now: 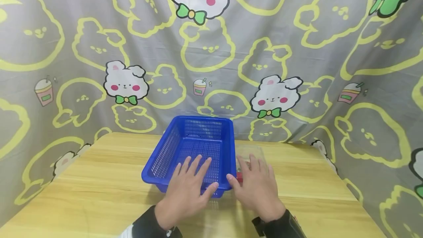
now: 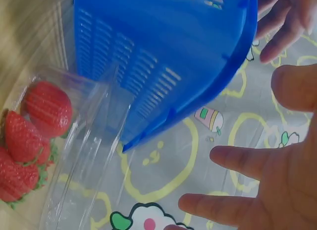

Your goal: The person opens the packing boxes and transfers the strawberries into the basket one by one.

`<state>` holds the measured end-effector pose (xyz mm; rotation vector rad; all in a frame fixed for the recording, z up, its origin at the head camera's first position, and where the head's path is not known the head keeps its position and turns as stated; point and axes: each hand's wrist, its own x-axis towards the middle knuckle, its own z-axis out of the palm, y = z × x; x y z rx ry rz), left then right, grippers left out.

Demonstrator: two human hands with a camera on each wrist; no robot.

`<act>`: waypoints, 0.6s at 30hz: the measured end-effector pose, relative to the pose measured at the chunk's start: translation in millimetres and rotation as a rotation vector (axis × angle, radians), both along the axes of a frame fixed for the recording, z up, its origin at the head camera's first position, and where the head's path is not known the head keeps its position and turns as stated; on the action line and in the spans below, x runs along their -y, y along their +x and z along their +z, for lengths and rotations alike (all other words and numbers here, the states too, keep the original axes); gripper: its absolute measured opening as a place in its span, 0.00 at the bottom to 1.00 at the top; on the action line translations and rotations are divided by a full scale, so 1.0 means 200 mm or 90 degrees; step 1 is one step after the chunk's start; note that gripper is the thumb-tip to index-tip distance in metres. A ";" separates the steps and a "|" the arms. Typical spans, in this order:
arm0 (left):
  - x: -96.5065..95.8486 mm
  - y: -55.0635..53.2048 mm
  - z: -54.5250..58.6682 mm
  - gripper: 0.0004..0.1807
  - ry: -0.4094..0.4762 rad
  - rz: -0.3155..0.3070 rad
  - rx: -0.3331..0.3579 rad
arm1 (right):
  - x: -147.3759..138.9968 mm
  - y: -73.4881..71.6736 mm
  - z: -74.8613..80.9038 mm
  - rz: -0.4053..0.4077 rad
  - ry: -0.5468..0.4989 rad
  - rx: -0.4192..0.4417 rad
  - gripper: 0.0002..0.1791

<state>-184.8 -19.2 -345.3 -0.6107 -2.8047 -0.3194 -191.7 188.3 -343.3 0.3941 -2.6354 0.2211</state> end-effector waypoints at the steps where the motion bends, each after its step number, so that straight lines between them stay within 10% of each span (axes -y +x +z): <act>1: 0.00 0.00 0.00 0.38 0.007 -0.012 -0.010 | -0.01 -0.01 0.00 0.004 -0.005 0.001 0.32; 8: -0.04 0.03 0.01 0.34 0.195 -0.205 -0.068 | -0.09 -0.04 0.05 0.020 -0.069 0.054 0.34; 14: -0.14 0.14 0.02 0.23 0.513 -0.366 0.278 | -0.17 -0.08 0.11 -0.021 -0.118 0.177 0.40; 18: -0.23 0.16 -0.05 0.17 0.723 -0.352 0.530 | -0.20 -0.10 0.14 -0.024 -0.129 0.213 0.44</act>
